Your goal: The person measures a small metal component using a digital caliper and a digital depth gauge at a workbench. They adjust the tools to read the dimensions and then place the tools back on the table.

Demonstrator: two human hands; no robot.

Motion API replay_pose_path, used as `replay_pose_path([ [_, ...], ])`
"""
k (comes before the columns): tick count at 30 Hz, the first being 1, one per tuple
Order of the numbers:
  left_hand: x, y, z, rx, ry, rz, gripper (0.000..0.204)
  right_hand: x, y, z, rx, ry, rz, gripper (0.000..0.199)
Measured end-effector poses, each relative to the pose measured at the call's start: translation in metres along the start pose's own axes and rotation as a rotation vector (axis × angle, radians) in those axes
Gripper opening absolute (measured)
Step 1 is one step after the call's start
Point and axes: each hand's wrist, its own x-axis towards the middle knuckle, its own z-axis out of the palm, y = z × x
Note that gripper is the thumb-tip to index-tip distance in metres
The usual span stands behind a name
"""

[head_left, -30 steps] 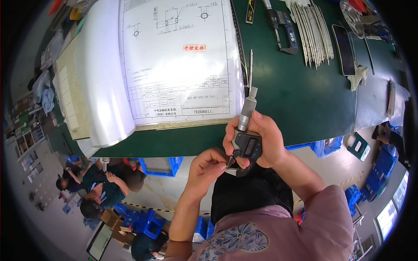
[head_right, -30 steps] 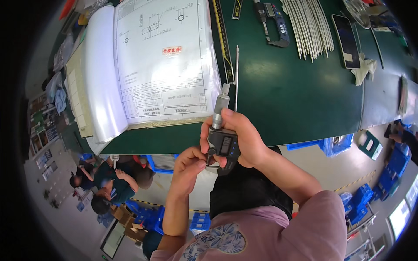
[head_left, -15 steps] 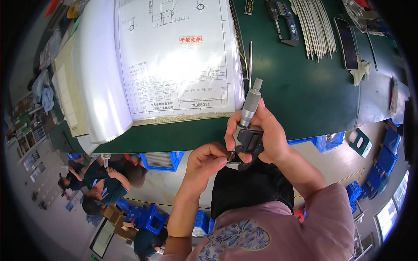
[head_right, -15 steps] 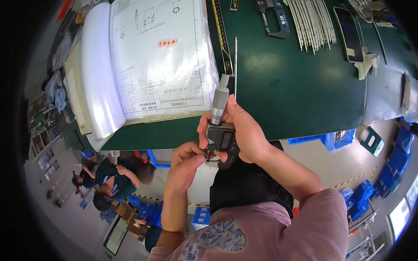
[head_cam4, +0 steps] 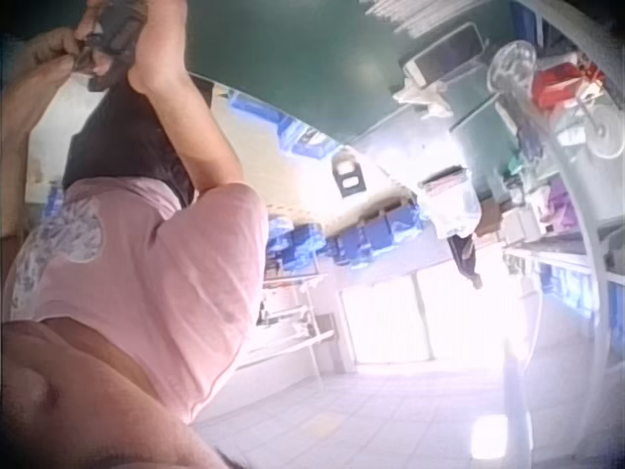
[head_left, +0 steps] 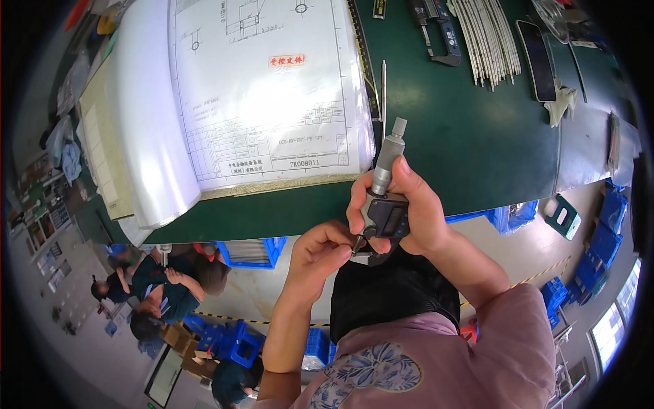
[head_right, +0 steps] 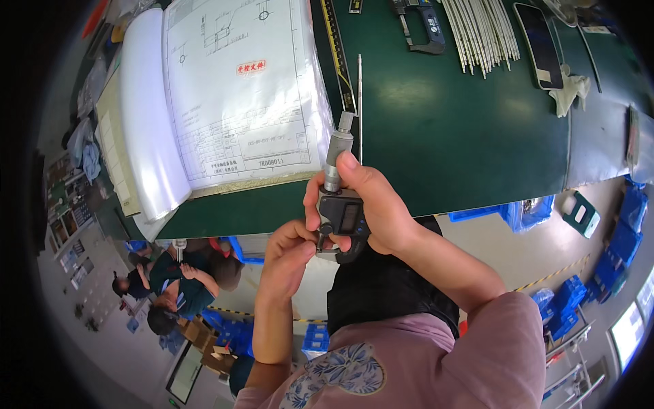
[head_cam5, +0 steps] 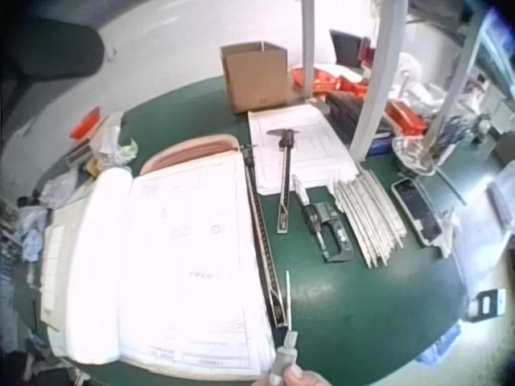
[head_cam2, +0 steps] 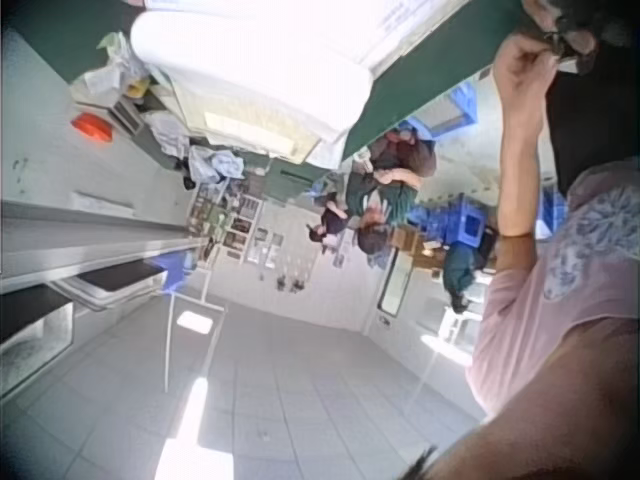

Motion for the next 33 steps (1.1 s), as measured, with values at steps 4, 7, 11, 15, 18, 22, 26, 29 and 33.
replay_pose_path([
  [4,0.000,-0.001,0.004,-0.051,0.021,-0.035,0.009,0.000,-0.002,0.000,0.027,0.005,-0.029,0.065],
  [7,0.000,-0.004,0.002,-0.112,0.024,-0.067,0.009,0.000,-0.002,0.000,0.017,-0.002,-0.037,0.066],
  [11,0.002,-0.006,0.003,-0.205,0.014,-0.096,0.007,0.000,0.002,-0.003,-0.024,-0.006,-0.051,0.067],
  [15,0.002,-0.009,0.002,-0.172,0.026,-0.055,0.006,-0.003,0.003,-0.002,-0.031,0.017,-0.090,0.066],
  [18,0.003,-0.005,0.003,-0.122,0.036,-0.034,0.006,-0.003,0.004,-0.002,-0.023,0.041,-0.100,0.067],
  [22,0.005,-0.001,0.002,-0.156,0.020,0.039,0.007,-0.005,0.003,-0.003,-0.016,0.052,-0.059,0.072],
  [26,0.003,0.001,0.002,-0.152,0.055,0.169,0.009,-0.006,-0.004,0.002,-0.005,0.058,-0.026,0.072],
  [29,0.002,0.000,-0.001,-0.138,0.047,0.193,0.011,-0.006,-0.003,0.001,0.018,0.052,-0.040,0.072],
  [33,0.002,0.001,0.003,0.056,0.081,0.242,0.012,-0.004,-0.006,0.007,0.099,0.079,-0.050,0.069],
])
